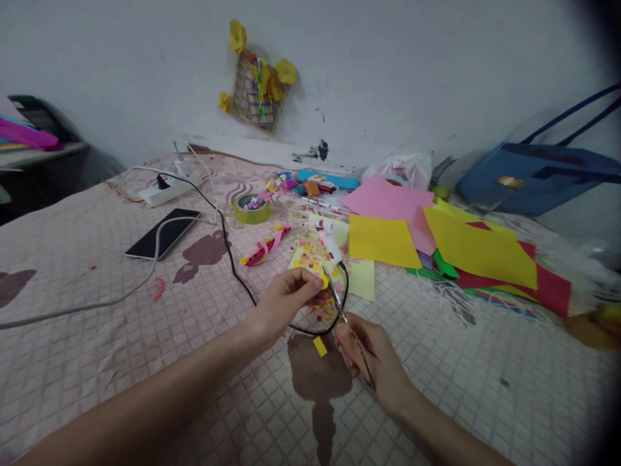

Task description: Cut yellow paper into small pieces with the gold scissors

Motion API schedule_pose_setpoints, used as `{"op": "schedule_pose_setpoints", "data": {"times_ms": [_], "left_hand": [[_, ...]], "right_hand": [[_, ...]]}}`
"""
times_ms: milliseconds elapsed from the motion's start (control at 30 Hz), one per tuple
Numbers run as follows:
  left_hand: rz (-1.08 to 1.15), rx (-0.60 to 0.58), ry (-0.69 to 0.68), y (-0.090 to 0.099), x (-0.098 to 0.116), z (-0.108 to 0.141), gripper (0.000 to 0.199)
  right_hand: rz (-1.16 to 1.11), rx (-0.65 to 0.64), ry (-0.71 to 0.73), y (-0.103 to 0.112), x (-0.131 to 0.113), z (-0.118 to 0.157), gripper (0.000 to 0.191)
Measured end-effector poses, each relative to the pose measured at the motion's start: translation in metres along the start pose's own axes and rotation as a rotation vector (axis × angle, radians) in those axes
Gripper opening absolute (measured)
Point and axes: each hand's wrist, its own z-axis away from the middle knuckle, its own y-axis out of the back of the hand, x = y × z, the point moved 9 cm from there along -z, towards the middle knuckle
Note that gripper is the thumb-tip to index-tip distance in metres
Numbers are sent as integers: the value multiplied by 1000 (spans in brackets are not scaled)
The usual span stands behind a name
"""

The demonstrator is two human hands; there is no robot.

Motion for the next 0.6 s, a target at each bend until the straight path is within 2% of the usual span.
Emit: {"op": "schedule_pose_setpoints", "data": {"times_ms": [400, 500, 600], "left_hand": [[-29, -53, 8, -1, 0, -2, 20], [-114, -112, 45, -5, -1, -2, 23], [-202, -218, 101, -13, -7, 2, 27]], "right_hand": [[10, 42, -25, 3, 4, -3, 40], [-32, 86, -55, 12, 0, -7, 43], [-65, 92, -41, 22, -10, -12, 41]]}}
